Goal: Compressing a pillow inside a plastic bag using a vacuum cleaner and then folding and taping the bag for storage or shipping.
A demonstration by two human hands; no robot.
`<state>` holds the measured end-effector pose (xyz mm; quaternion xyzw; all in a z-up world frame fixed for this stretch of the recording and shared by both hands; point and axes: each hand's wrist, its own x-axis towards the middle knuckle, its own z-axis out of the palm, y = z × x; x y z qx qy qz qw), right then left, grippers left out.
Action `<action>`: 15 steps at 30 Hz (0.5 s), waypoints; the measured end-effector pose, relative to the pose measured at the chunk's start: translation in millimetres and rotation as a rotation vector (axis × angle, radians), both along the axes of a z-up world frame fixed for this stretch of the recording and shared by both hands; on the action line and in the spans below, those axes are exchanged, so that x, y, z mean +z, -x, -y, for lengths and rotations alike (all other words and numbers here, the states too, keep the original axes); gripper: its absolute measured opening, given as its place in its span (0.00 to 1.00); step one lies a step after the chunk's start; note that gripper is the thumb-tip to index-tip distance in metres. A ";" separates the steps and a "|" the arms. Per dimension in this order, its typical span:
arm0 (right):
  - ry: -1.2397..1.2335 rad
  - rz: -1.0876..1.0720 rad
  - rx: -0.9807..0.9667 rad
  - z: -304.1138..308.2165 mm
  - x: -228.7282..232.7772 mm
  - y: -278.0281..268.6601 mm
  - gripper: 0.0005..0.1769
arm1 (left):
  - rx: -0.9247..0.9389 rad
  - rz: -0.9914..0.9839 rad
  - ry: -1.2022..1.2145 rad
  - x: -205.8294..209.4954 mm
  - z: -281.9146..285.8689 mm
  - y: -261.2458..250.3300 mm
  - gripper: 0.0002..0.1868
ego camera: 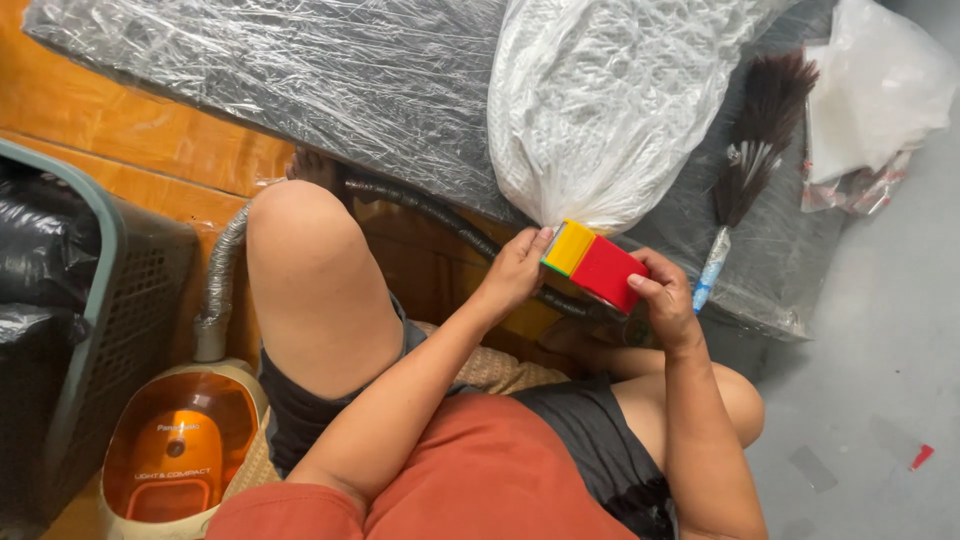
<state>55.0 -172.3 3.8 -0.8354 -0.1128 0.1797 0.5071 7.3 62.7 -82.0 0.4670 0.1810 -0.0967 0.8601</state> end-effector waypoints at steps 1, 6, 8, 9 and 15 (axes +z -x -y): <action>0.000 0.002 -0.006 -0.9 2.0 1.5 0.19 | -0.006 0.002 0.000 1.2 -1.3 0.5 0.20; 0.196 0.012 -0.014 -23.0 27.9 8.0 0.14 | 0.012 0.071 -0.087 6.2 -5.8 0.9 0.21; 0.213 0.021 -0.015 -20.3 28.2 8.6 0.14 | 0.012 0.085 -0.140 8.6 -8.0 2.8 0.21; 0.231 0.032 -0.015 -18.8 28.5 8.5 0.14 | 0.013 0.102 -0.192 10.0 -9.1 3.1 0.21; 0.245 0.079 -0.013 -26.7 45.0 14.0 0.11 | 0.003 0.109 -0.350 20.3 -13.2 4.3 0.22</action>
